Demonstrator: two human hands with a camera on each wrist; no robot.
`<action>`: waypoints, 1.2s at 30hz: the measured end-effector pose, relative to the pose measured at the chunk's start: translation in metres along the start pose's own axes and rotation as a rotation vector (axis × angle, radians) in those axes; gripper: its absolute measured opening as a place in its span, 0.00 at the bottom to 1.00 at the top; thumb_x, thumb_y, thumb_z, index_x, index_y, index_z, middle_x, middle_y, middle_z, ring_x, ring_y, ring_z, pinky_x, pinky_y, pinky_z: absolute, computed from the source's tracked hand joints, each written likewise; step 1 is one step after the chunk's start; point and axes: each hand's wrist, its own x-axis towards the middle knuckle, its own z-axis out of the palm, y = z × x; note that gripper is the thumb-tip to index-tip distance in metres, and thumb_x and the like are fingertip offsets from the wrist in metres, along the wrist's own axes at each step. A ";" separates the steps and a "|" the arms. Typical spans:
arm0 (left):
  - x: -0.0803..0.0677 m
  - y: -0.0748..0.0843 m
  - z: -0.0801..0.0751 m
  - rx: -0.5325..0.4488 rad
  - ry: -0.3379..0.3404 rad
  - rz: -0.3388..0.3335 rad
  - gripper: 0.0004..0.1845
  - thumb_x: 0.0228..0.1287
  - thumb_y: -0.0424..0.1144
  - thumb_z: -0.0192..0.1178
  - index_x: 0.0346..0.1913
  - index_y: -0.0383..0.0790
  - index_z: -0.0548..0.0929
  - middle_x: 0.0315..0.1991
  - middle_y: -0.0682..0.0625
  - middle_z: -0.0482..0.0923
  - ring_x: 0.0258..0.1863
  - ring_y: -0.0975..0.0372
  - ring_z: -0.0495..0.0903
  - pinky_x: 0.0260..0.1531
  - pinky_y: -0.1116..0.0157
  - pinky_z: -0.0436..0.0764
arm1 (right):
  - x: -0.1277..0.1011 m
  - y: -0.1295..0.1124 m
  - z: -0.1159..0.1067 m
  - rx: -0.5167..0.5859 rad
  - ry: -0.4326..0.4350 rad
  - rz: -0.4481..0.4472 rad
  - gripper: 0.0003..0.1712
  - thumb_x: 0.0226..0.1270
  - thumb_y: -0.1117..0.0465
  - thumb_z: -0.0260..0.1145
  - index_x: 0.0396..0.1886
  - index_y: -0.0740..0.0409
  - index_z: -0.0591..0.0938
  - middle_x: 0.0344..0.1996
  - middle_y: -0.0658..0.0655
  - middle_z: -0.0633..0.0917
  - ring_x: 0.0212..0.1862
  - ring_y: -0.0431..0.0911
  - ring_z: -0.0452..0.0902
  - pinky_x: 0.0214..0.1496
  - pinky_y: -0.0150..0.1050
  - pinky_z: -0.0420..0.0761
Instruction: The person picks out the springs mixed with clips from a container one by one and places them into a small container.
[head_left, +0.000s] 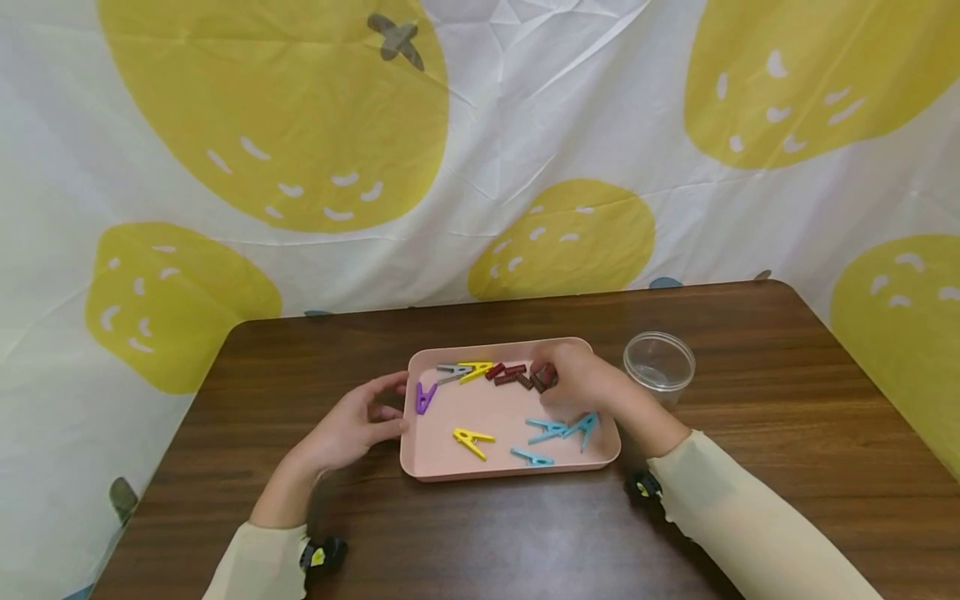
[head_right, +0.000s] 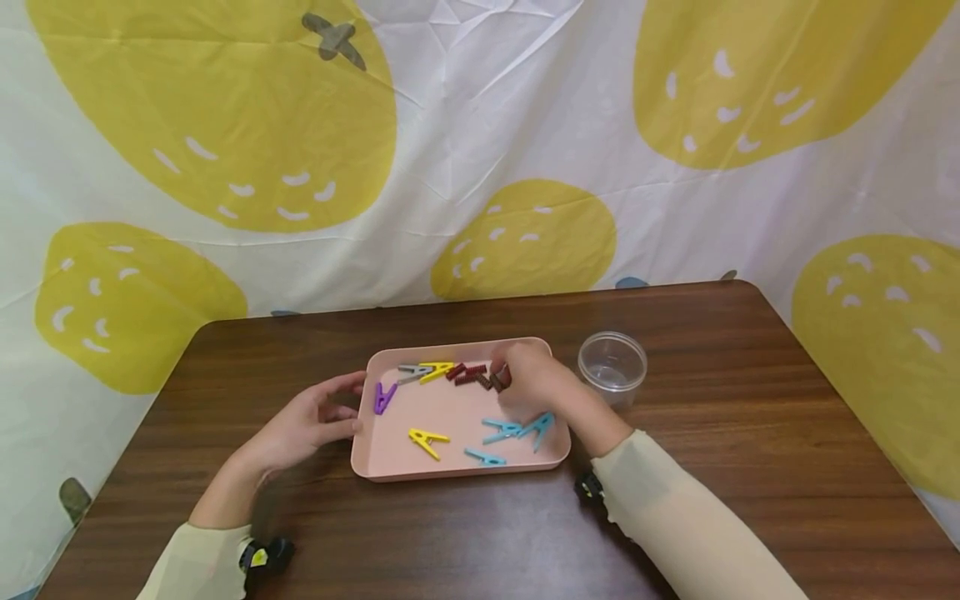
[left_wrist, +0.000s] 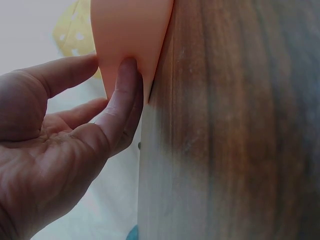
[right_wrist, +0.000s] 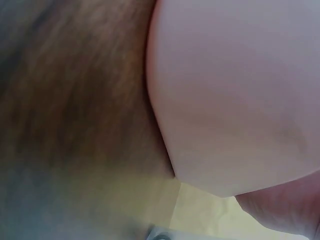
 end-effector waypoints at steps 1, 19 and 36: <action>0.000 0.000 0.000 0.000 0.000 0.001 0.38 0.71 0.27 0.68 0.80 0.29 0.63 0.70 0.33 0.69 0.51 0.51 0.85 0.48 0.67 0.83 | 0.000 0.000 0.001 -0.007 0.005 -0.008 0.18 0.49 0.72 0.72 0.43 0.60 0.88 0.29 0.50 0.87 0.36 0.44 0.79 0.42 0.43 0.80; 0.001 -0.004 0.000 0.013 0.011 -0.034 0.38 0.71 0.27 0.68 0.80 0.33 0.64 0.70 0.36 0.70 0.51 0.53 0.85 0.49 0.65 0.84 | -0.001 0.003 -0.001 0.145 -0.012 0.052 0.17 0.59 0.68 0.75 0.49 0.60 0.87 0.29 0.49 0.84 0.33 0.43 0.78 0.38 0.40 0.80; 0.001 -0.004 -0.002 0.012 0.008 -0.033 0.38 0.71 0.27 0.68 0.80 0.33 0.64 0.71 0.36 0.70 0.51 0.53 0.85 0.50 0.65 0.84 | -0.011 -0.005 -0.016 0.271 0.062 0.029 0.18 0.65 0.66 0.78 0.54 0.62 0.87 0.35 0.51 0.87 0.38 0.45 0.83 0.43 0.42 0.83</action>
